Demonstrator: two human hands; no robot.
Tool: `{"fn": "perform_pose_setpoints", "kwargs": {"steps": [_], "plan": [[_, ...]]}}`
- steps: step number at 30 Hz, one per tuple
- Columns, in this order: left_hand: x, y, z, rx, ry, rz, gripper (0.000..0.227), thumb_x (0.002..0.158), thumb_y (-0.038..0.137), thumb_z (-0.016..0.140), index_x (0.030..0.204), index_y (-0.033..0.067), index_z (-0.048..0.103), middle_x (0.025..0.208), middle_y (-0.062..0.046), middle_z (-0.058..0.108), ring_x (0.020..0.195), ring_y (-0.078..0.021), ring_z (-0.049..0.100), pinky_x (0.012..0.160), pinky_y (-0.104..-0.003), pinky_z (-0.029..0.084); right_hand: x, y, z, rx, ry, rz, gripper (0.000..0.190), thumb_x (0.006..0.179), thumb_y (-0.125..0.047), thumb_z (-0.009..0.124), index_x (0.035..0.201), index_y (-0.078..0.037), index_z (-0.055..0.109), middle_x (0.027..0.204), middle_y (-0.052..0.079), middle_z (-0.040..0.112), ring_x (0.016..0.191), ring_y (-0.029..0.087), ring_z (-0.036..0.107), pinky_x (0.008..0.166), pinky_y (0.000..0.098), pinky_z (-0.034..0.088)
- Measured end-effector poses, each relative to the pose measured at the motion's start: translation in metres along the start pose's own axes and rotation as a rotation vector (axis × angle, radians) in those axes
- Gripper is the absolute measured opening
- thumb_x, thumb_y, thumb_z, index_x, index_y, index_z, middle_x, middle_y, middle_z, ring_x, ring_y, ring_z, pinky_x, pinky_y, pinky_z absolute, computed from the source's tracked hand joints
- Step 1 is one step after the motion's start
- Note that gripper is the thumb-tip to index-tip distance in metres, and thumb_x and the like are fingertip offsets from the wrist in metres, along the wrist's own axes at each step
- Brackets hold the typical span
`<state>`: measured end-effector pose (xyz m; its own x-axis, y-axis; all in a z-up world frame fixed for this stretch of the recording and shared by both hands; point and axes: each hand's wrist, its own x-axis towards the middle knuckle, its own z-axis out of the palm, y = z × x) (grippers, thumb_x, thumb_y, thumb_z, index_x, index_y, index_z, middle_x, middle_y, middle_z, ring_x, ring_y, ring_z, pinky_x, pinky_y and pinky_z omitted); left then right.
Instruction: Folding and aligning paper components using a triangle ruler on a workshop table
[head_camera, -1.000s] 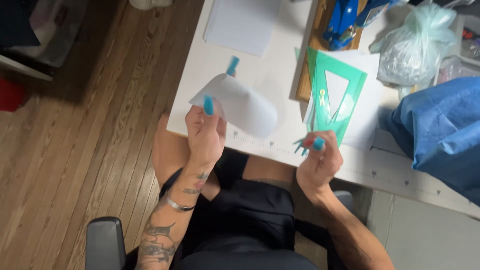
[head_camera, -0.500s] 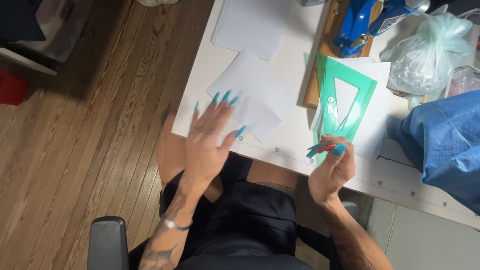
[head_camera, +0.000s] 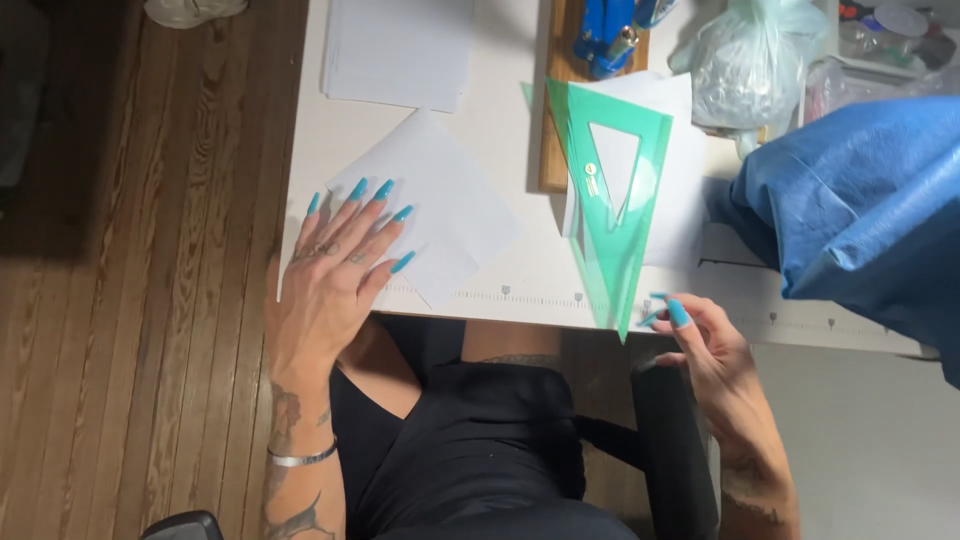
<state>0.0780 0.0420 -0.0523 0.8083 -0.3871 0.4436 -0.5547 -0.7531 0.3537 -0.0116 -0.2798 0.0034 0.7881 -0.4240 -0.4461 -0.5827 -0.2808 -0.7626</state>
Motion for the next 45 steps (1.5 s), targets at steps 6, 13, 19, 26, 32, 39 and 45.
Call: {"fn": "perform_pose_setpoints", "kwargs": {"steps": [6, 13, 19, 26, 32, 39, 45], "plan": [[-0.003, -0.004, 0.007, -0.101, -0.050, 0.054, 0.032, 0.084, 0.012, 0.057, 0.114, 0.0053, 0.056, 0.126, -0.012, 0.049, 0.117, -0.0307, 0.046, 0.103, -0.046, 0.027, 0.015, 0.021, 0.005, 0.158, -0.228, -0.047, 0.024, 0.088, -0.021, 0.045, 0.097, -0.003, 0.057, 0.085, 0.006, 0.058, 0.082, 0.011, 0.056, 0.055, 0.0248, 0.046], [-0.014, 0.009, 0.029, -0.022, -0.003, -0.017, 0.042, 0.082, 0.018, 0.062, 0.122, 0.0154, 0.051, 0.131, -0.001, 0.044, 0.124, -0.0242, 0.039, 0.104, -0.054, 0.019, 0.005, 0.006, 0.034, 0.145, -0.151, -0.181, 0.024, 0.091, -0.024, 0.045, 0.081, -0.004, 0.055, 0.069, 0.003, 0.053, 0.057, 0.010, 0.047, 0.054, 0.0204, 0.037], [0.005, -0.013, -0.014, -0.066, -0.126, 0.022, 0.039, 0.077, 0.002, 0.058, 0.113, 0.0177, 0.057, 0.129, -0.002, 0.046, 0.124, -0.0218, 0.037, 0.106, -0.051, 0.011, -0.002, 0.019, 0.019, -0.191, 0.015, -0.720, 0.023, 0.095, -0.018, 0.038, 0.085, -0.002, 0.052, 0.088, 0.009, 0.049, 0.066, 0.015, 0.046, 0.058, 0.0247, 0.039], [-0.004, -0.040, -0.011, -0.036, -0.152, -0.111, 0.044, 0.080, -0.005, 0.047, 0.119, 0.0125, 0.053, 0.129, -0.007, 0.045, 0.125, -0.0199, 0.034, 0.104, -0.046, 0.013, 0.018, 0.030, -0.020, -0.126, -0.217, -0.827, 0.027, 0.091, -0.022, 0.043, 0.077, -0.001, 0.052, 0.085, 0.014, 0.051, 0.064, 0.016, 0.050, 0.053, 0.0227, 0.045], [0.011, -0.051, 0.012, -0.001, -0.114, -0.096, 0.051, 0.081, -0.011, 0.047, 0.126, 0.0130, 0.045, 0.132, -0.006, 0.042, 0.124, -0.0222, 0.036, 0.105, -0.044, 0.013, 0.068, 0.038, -0.038, -0.079, -0.715, -0.762, 0.019, 0.085, -0.014, 0.048, 0.077, -0.002, 0.059, 0.077, 0.010, 0.059, 0.069, 0.017, 0.056, 0.064, 0.0252, 0.046], [-0.037, 0.034, -0.032, -0.188, -0.020, -0.056, 0.059, 0.095, 0.037, 0.041, 0.138, 0.0301, 0.000, 0.142, -0.004, 0.033, 0.049, -0.0087, 0.061, 0.118, -0.040, 0.012, 0.062, -0.006, -0.005, -0.053, -0.991, -0.759, 0.020, 0.086, -0.015, 0.044, 0.077, -0.003, 0.057, 0.071, 0.009, 0.059, 0.071, 0.022, 0.054, 0.067, 0.0305, 0.043], [-0.083, 0.075, 0.004, 0.109, -0.325, 0.053, 0.095, 0.065, 0.052, 0.068, 0.137, 0.0107, 0.021, 0.143, -0.004, 0.021, 0.133, -0.0175, 0.018, 0.107, -0.040, 0.016, 0.069, -0.022, 0.020, -0.426, -1.129, -0.608, 0.027, 0.086, -0.027, 0.041, 0.079, -0.006, 0.058, 0.078, 0.003, 0.061, 0.072, 0.013, 0.055, 0.068, 0.0237, 0.041]]}}
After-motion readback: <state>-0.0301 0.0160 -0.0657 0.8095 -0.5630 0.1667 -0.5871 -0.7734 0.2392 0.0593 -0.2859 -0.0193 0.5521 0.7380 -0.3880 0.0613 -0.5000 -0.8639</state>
